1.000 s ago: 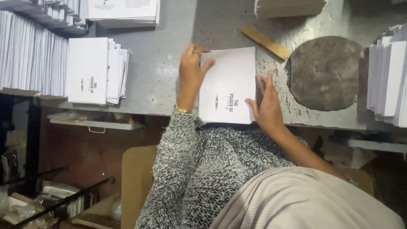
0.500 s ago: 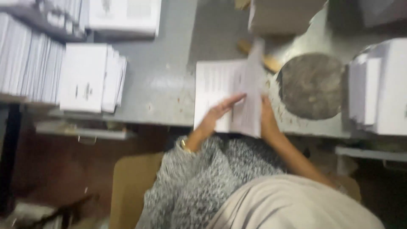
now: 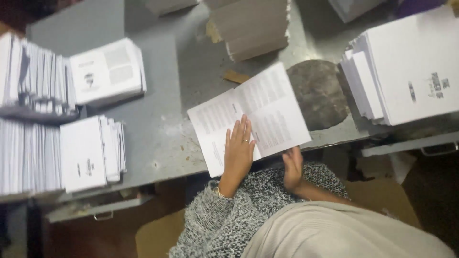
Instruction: The person is manually folding printed sheets of paper into booklets and stacking them on a workbench in a print shop.
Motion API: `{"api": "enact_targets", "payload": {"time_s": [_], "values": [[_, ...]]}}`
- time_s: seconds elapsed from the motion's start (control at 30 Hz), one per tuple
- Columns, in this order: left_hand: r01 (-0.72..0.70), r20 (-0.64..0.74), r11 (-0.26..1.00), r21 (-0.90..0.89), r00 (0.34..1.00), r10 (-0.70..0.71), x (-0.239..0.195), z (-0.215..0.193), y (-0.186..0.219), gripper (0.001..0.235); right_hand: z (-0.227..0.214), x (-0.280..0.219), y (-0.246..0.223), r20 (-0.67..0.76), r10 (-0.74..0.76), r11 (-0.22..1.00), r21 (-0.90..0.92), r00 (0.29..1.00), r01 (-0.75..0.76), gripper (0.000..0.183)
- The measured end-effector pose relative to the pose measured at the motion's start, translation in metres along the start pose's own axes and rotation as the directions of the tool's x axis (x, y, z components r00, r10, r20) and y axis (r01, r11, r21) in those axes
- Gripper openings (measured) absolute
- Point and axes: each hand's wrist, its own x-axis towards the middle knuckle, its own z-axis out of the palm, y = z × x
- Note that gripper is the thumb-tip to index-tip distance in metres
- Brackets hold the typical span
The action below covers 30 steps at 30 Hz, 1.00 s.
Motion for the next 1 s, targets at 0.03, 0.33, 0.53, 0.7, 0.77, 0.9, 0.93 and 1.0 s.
{"api": "enact_targets", "payload": {"time_s": [0.03,0.33,0.53,0.7,0.77,0.9,0.93,1.0], "values": [[-0.017,0.015,1.000,0.012,1.000,0.017,0.001,0.000,0.000,0.057,-0.008,0.005,0.009,-0.021,0.001,1.000,0.014,1.000,0.000,0.056],[-0.042,-0.184,0.994,0.099,0.981,0.059,0.009,0.007,-0.001,0.056,-0.013,0.037,-0.039,0.089,-0.037,0.893,-0.443,0.995,0.073,0.033],[-0.017,-0.046,0.986,0.165,0.999,0.025,0.016,0.003,0.007,0.062,-0.011,0.043,-0.034,0.060,-0.084,0.794,-0.599,0.995,0.103,0.027],[-0.012,-0.033,0.990,0.142,0.999,0.017,0.014,0.006,0.005,0.062,-0.010,0.047,-0.039,0.321,-0.150,0.794,-0.524,0.935,0.307,0.063],[-0.016,-0.055,0.992,0.124,0.998,0.023,0.014,0.010,0.001,0.062,-0.018,0.046,-0.006,0.353,-0.186,0.768,-0.530,0.917,0.360,0.064],[-0.070,-0.203,0.997,0.044,0.976,0.077,0.009,0.008,-0.001,0.060,-0.018,0.044,0.020,0.358,-0.347,0.634,-0.592,0.867,0.498,0.060],[-0.035,-0.228,0.999,0.035,0.973,0.042,0.014,0.009,-0.006,0.060,-0.018,0.051,0.041,0.397,-0.340,0.628,-0.579,0.852,0.520,0.060],[-0.149,-0.372,0.989,-0.022,0.919,0.130,0.004,0.016,-0.013,0.046,-0.024,0.051,0.089,0.277,-0.293,0.635,-0.659,0.915,0.403,0.052]]}}
